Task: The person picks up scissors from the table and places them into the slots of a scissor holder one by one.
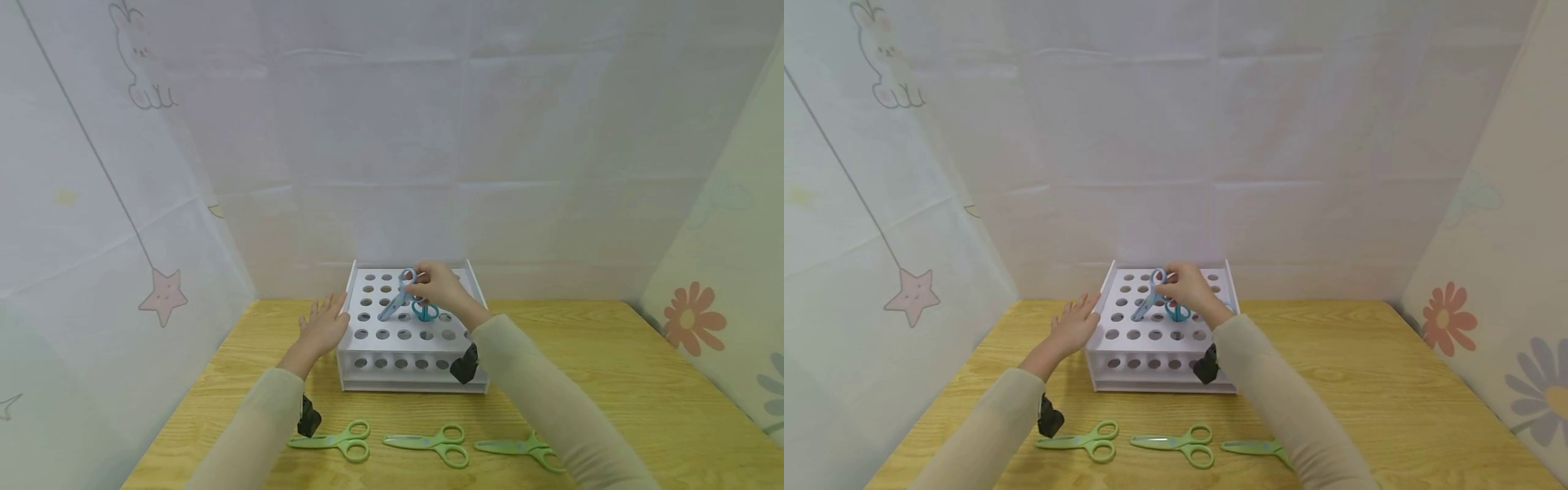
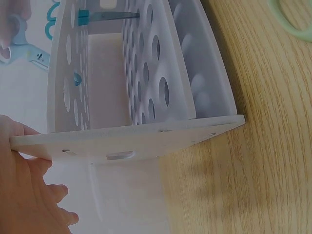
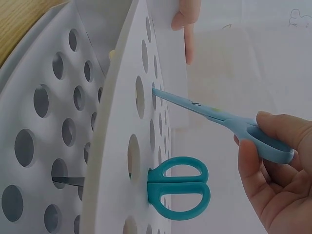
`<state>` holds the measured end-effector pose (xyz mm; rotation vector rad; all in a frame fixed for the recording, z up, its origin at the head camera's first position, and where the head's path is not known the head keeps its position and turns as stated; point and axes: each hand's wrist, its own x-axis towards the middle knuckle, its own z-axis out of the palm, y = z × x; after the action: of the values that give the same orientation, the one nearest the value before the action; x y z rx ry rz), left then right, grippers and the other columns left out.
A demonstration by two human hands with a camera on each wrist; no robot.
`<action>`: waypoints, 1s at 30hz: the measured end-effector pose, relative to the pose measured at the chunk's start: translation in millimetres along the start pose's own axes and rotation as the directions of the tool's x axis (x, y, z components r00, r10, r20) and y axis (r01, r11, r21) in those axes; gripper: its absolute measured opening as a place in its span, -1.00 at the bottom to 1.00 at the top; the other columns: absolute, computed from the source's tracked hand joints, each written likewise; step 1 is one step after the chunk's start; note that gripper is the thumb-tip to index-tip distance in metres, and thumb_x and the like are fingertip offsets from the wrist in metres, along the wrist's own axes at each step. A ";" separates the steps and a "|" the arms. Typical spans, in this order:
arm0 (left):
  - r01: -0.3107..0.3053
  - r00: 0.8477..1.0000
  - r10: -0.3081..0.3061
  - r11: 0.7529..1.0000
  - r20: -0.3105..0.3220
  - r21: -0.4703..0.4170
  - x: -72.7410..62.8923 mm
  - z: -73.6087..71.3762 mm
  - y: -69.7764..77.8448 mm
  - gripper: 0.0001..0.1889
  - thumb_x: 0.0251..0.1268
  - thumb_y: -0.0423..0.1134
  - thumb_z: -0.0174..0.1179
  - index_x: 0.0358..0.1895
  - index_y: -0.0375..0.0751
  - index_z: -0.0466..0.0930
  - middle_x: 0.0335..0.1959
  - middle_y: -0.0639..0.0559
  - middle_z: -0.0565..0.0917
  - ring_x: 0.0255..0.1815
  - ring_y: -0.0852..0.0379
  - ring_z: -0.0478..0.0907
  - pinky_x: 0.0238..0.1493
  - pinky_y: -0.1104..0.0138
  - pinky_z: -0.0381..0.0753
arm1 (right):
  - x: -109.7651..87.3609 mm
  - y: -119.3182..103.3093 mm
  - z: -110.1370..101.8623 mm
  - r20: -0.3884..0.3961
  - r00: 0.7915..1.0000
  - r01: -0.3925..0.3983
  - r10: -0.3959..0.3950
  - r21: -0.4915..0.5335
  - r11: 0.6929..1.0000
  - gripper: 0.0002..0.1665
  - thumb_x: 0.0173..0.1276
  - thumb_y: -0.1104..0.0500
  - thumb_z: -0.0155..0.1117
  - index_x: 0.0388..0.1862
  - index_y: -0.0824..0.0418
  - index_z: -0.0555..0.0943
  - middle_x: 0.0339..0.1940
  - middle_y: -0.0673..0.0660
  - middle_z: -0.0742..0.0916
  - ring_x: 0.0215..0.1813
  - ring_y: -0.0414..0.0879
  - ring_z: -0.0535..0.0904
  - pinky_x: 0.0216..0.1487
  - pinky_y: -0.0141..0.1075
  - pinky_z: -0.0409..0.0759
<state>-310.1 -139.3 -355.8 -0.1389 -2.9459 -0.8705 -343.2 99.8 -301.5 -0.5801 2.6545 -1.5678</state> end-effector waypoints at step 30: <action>0.014 1.000 -0.014 1.000 0.019 0.011 3.8 3.1 -2.9 -0.42 0.38 -0.04 -0.33 0.46 0.01 -0.04 0.46 -0.15 -0.13 0.41 -0.26 -0.37 0.21 -0.25 -0.44 | 4.4 3.2 17.3 0.032 0.999 -0.011 0.012 -0.026 1.000 -0.62 0.23 0.31 0.23 0.04 0.36 0.52 -0.19 0.20 0.69 -0.31 0.13 0.64 -0.20 -0.09 0.60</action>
<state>-314.3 -139.8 -359.7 -0.1271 -2.9723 -0.8593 -345.0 85.2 -312.0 -0.5840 2.6540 -1.5104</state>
